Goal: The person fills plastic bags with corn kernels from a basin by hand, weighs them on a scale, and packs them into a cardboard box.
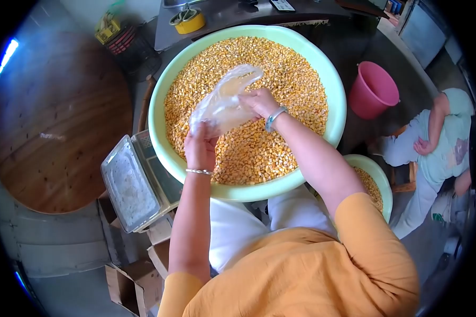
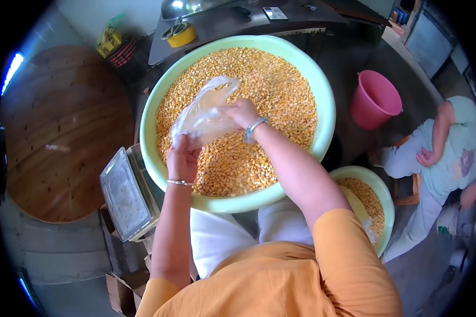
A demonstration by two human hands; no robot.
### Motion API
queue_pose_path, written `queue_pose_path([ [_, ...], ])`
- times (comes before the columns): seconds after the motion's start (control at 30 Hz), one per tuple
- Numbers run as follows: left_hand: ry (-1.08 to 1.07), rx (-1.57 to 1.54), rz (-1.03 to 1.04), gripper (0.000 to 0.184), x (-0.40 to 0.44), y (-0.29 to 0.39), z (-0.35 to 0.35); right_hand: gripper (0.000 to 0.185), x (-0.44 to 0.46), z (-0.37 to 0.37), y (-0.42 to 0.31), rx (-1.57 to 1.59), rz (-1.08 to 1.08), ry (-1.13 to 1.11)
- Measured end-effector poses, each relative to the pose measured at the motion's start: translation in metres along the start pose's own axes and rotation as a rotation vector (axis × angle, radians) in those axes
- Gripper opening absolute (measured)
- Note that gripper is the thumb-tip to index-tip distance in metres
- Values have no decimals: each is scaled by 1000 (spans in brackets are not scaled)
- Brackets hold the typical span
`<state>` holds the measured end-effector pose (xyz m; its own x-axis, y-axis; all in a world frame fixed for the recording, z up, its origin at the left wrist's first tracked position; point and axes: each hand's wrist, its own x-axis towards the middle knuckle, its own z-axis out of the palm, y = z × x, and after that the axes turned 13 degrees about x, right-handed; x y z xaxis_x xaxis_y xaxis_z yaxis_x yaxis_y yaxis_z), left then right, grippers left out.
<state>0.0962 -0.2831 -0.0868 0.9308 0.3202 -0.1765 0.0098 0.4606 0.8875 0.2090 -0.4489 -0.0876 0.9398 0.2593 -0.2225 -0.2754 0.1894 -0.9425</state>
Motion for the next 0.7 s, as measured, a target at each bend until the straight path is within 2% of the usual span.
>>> queue_pose_path([
  [0.07,-16,-212,-76,29,0,7,-6,26,5,-8,5,-48,49,117],
  [0.13,6,-387,-96,32,0,11,-9,17,12,-14,9,-158,149,163],
  [0.17,8,-390,-108,33,3,10,-15,14,15,-16,11,-214,198,185],
  [0.27,56,-339,-104,36,6,8,-19,11,8,-16,-3,-327,156,117],
  [0.37,87,-227,-65,42,2,15,-8,7,28,-22,1,-2,-514,277],
  [0.4,102,-176,-105,47,1,18,-4,20,29,-29,-7,84,-618,265],
  [0.43,120,-171,-134,43,5,14,-7,33,24,-33,-21,173,-716,251],
  [0.5,180,97,-71,34,13,1,-15,44,4,-34,-45,366,-711,276],
  [0.57,235,185,1,22,8,-2,-4,50,-8,-38,-60,483,-701,136],
  [0.6,226,225,35,21,10,-8,-8,53,-12,-43,-67,400,-690,29],
  [0.7,263,370,85,21,10,-12,-9,63,-14,-59,-74,500,-624,-492],
])
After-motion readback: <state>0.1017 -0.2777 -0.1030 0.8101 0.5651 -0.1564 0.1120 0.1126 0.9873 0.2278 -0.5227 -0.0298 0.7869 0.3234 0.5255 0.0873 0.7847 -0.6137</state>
